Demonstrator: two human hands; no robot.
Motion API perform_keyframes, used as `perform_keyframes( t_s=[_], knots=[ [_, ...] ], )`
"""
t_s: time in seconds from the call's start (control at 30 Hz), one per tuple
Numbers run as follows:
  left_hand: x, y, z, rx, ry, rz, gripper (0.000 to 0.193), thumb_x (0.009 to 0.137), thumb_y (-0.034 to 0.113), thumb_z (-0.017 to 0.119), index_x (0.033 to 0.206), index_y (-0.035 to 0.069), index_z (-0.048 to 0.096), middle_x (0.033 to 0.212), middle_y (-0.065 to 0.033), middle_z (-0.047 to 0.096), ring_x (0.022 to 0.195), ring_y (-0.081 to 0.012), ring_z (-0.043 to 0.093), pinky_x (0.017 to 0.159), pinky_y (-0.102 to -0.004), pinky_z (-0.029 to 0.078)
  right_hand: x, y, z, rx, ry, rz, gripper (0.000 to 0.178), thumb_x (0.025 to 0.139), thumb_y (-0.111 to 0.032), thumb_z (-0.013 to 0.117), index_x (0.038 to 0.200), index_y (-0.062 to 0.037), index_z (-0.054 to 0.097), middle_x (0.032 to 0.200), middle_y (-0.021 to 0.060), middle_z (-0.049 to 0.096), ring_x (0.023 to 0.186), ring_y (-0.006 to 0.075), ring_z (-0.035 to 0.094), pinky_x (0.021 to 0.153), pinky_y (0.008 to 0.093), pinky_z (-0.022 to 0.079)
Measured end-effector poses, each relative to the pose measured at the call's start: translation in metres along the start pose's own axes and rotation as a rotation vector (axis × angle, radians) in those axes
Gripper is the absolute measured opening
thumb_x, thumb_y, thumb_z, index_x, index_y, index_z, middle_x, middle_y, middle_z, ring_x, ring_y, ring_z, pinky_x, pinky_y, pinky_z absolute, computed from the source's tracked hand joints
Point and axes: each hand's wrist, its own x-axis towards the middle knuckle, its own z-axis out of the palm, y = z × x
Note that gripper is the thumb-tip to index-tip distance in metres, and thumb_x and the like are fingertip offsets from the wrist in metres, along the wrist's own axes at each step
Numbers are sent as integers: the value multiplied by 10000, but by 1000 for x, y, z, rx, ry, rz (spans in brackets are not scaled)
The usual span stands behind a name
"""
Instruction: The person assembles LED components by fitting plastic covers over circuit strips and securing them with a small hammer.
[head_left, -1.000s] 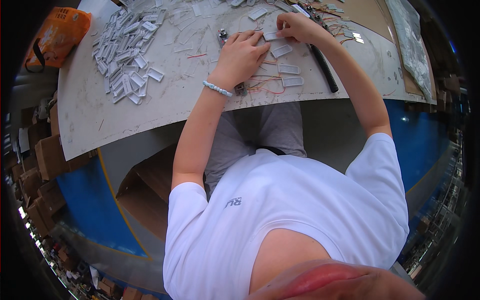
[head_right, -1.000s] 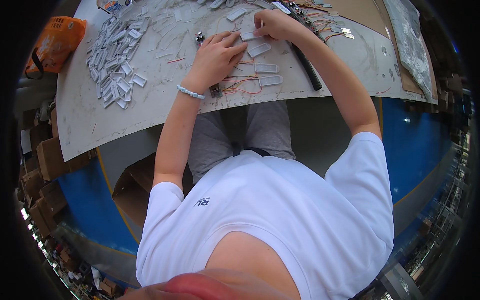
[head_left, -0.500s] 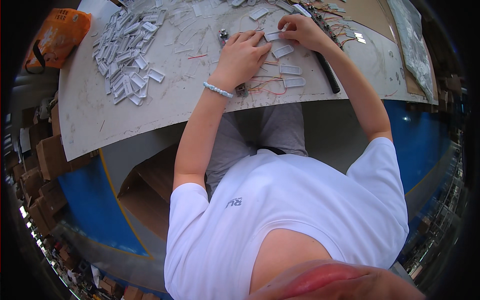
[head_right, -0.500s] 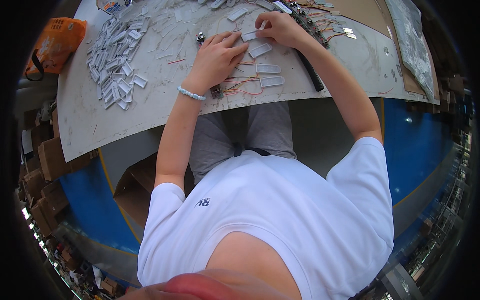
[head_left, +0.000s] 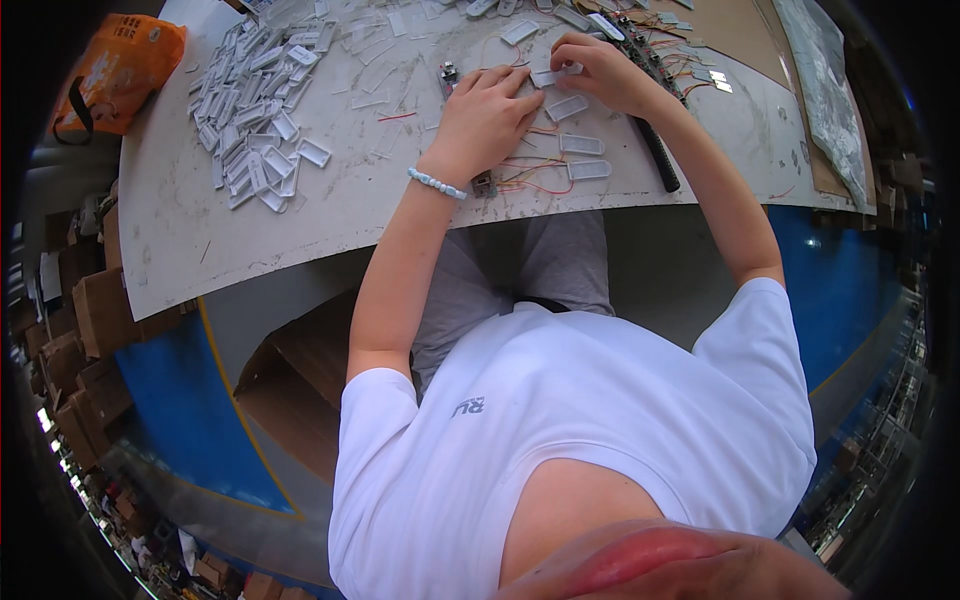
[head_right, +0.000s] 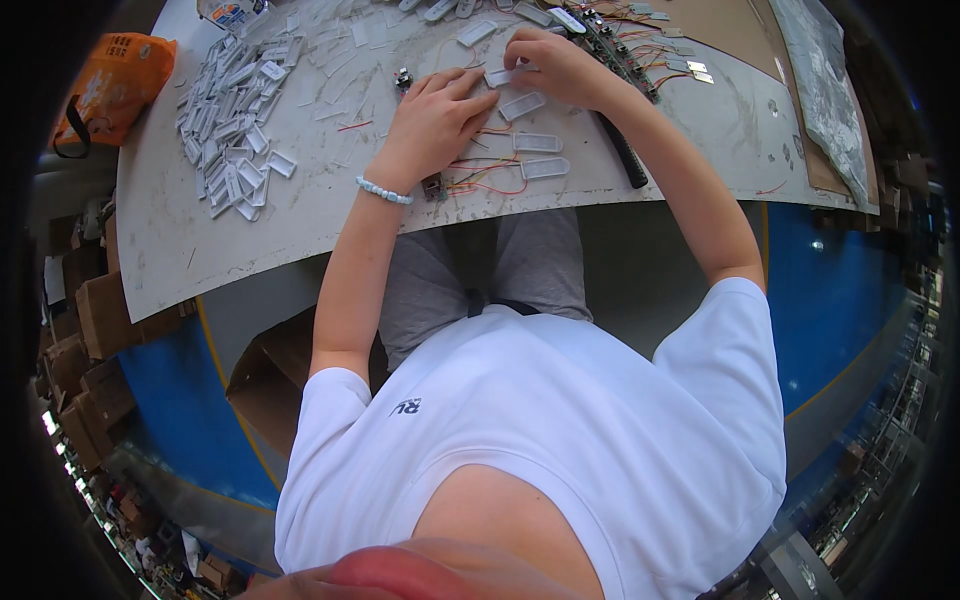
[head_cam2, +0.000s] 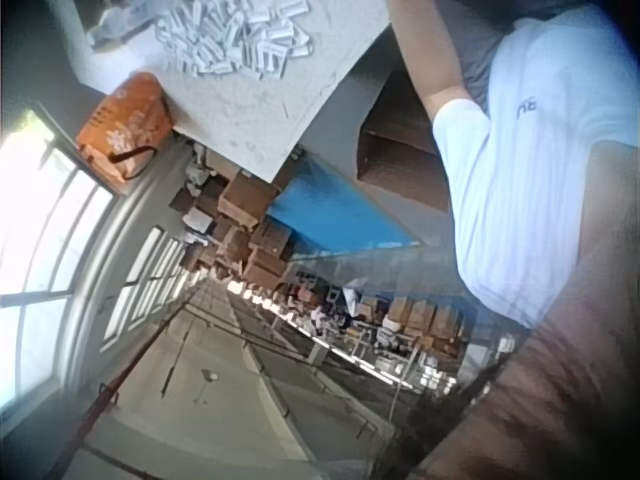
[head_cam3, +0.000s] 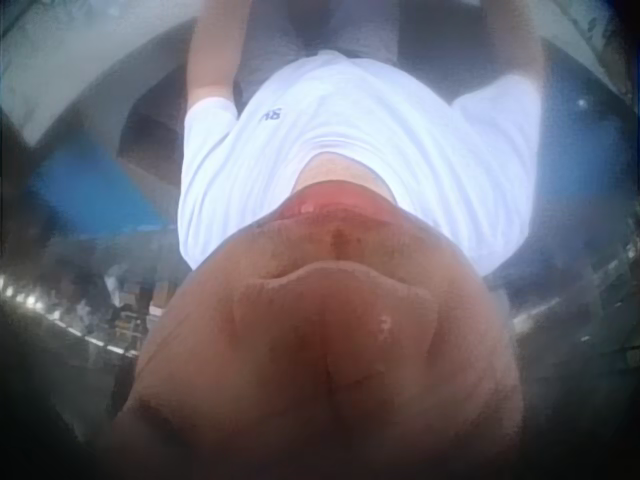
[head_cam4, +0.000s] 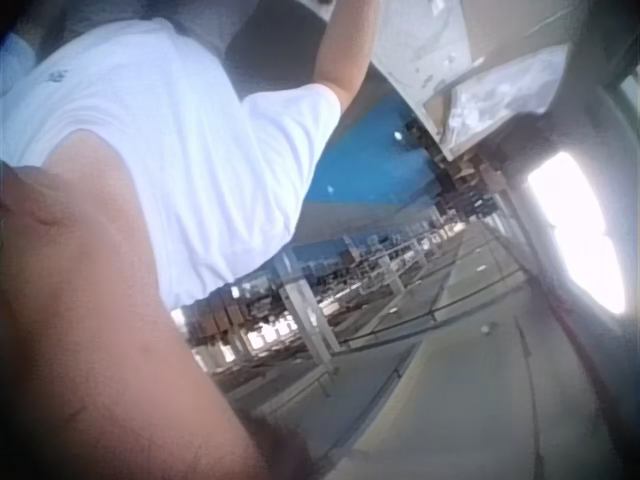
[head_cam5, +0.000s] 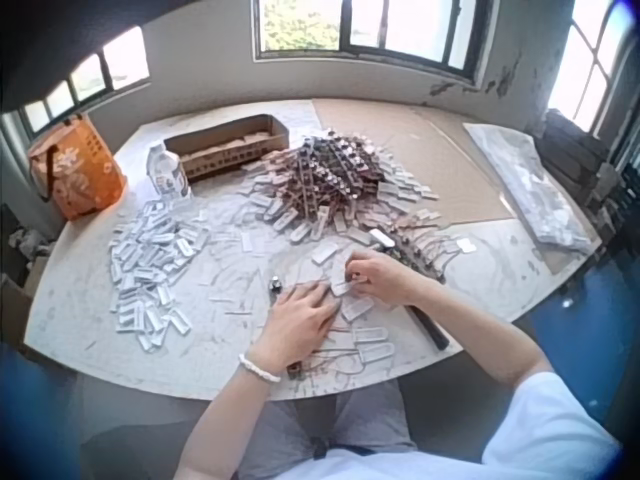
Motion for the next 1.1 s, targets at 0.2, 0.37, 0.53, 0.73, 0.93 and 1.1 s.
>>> perform_keyframes(
  t_s=[0.2, 0.37, 0.53, 0.73, 0.93, 1.1],
  knots=[
    [1, 0, 1, -5, 4, 6, 286, 933, 270, 625, 1199, 211, 711, 1358, -53, 616, 1286, -253, 534, 1062, -424, 433, -1, 3, 2, -52, -10, 4, 228, 873, -103, 714, 1072, -22, 636, 1085, 77, 600, 966, 243, 602, 831, 342, 492],
    [1, 1, -1, -10, 2, -2, 271, 935, 264, 623, 1181, 204, 720, 1354, -57, 620, 1278, -257, 540, 1060, -418, 438, 0, 4, -4, -33, 7, 8, 204, 874, -101, 715, 1042, -8, 647, 1079, 81, 614, 967, 242, 610, 836, 349, 500],
    [1, 0, 0, -14, 3, -4, 274, 935, 269, 623, 1184, 204, 718, 1353, -56, 620, 1279, -255, 539, 1061, -416, 437, 4, -1, -5, -4, -28, 44, 202, 855, -100, 714, 1034, -20, 668, 1044, 115, 650, 967, 296, 645, 847, 380, 512],
    [0, 1, 0, -6, 4, -4, 277, 935, 278, 621, 1187, 211, 716, 1351, -54, 620, 1279, -257, 539, 1060, -417, 438, 5, 0, -4, 27, -23, 43, 216, 837, -99, 726, 1034, -20, 689, 1003, 117, 674, 900, 292, 664, 814, 375, 521],
    [1, 1, 0, -2, 4, -8, 273, 932, 279, 623, 1179, 208, 717, 1352, -50, 619, 1278, -257, 539, 1057, -418, 439, 4, -2, -4, 22, -10, 74, 227, 824, -78, 739, 1032, -4, 684, 991, 107, 667, 889, 258, 652, 812, 359, 520],
    [1, 0, 1, -16, 11, -8, 269, 926, 271, 630, 1171, 202, 717, 1354, -51, 619, 1278, -257, 539, 1054, -419, 440, 6, -3, -5, 34, 4, 76, 235, 814, -91, 734, 1034, -18, 698, 981, 114, 684, 879, 270, 663, 811, 365, 524]
  ],
)
